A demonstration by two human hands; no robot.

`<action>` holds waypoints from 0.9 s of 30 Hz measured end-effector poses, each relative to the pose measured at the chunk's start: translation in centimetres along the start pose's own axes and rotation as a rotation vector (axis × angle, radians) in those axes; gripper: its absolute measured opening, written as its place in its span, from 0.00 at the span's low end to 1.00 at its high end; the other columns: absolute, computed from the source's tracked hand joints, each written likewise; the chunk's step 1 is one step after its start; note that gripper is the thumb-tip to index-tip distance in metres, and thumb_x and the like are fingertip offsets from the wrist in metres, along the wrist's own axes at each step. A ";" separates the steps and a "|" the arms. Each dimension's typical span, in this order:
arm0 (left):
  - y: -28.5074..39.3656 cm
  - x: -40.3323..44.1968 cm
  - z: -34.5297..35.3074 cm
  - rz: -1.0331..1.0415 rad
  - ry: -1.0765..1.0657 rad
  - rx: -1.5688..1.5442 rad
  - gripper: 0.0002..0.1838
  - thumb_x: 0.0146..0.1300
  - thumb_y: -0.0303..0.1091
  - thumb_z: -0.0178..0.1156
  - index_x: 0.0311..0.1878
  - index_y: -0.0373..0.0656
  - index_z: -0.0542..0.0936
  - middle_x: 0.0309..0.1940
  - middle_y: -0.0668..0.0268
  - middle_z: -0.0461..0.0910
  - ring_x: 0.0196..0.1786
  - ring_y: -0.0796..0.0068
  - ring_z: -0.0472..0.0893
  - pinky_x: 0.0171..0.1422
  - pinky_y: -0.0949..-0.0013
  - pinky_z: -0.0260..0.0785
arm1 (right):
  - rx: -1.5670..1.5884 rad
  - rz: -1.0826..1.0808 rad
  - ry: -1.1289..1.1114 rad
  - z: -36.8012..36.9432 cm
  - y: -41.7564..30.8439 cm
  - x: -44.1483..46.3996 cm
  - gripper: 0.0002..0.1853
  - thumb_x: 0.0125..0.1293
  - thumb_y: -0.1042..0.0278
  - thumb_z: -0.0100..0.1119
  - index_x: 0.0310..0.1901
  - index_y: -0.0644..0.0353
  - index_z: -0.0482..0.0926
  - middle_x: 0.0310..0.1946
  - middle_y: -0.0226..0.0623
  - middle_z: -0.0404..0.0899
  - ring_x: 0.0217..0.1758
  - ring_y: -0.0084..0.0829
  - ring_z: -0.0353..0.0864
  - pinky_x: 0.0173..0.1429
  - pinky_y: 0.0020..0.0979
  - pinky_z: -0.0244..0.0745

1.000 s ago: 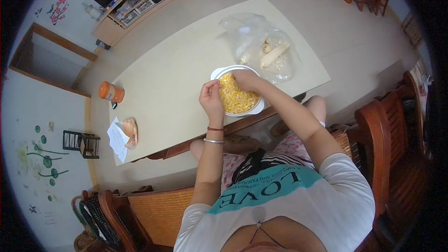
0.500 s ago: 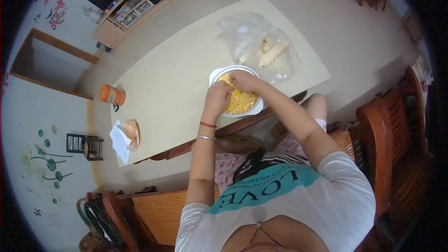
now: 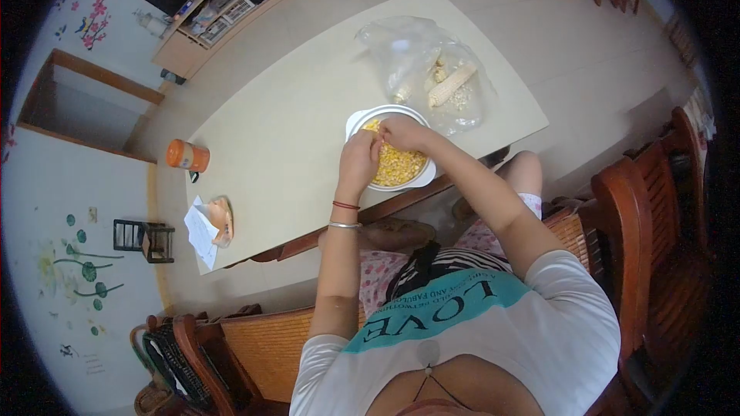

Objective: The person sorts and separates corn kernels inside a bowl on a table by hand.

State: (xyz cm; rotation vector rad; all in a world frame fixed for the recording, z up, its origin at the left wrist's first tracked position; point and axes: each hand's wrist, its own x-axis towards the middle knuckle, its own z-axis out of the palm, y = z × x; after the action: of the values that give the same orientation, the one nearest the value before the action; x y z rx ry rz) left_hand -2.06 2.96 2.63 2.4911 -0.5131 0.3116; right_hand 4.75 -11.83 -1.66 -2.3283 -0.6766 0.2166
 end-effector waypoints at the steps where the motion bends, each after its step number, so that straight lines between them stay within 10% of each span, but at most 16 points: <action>1: 0.0 -0.1 0.0 -0.027 0.028 -0.036 0.06 0.58 0.30 0.57 0.38 0.40 0.77 0.32 0.54 0.78 0.37 0.52 0.77 0.42 0.58 0.69 | 0.015 -0.015 0.018 0.0 -0.2 -0.2 0.09 0.57 0.67 0.52 0.33 0.60 0.80 0.32 0.45 0.80 0.38 0.44 0.78 0.43 0.40 0.72; 13: 1.1 -0.2 -0.5 -0.256 0.089 -0.199 0.06 0.60 0.32 0.59 0.36 0.40 0.78 0.29 0.54 0.80 0.31 0.58 0.80 0.36 0.66 0.71 | 0.443 0.068 0.128 -2.0 -1.7 -2.8 0.07 0.56 0.70 0.59 0.31 0.65 0.78 0.24 0.34 0.79 0.30 0.23 0.80 0.33 0.27 0.74; 27: 0.6 -0.3 -0.3 -0.193 0.052 -0.135 0.06 0.59 0.32 0.60 0.36 0.39 0.79 0.29 0.55 0.81 0.33 0.60 0.82 0.37 0.66 0.73 | 0.484 0.042 0.107 -1.4 -1.7 -2.8 0.05 0.56 0.72 0.57 0.28 0.66 0.77 0.22 0.35 0.78 0.25 0.24 0.77 0.30 0.26 0.71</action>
State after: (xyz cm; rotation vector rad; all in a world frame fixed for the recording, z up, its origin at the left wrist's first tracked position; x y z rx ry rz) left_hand -2.61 2.81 3.09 2.3724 -0.2607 0.2562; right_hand 2.18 -13.03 0.38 -1.8754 -0.4612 0.2419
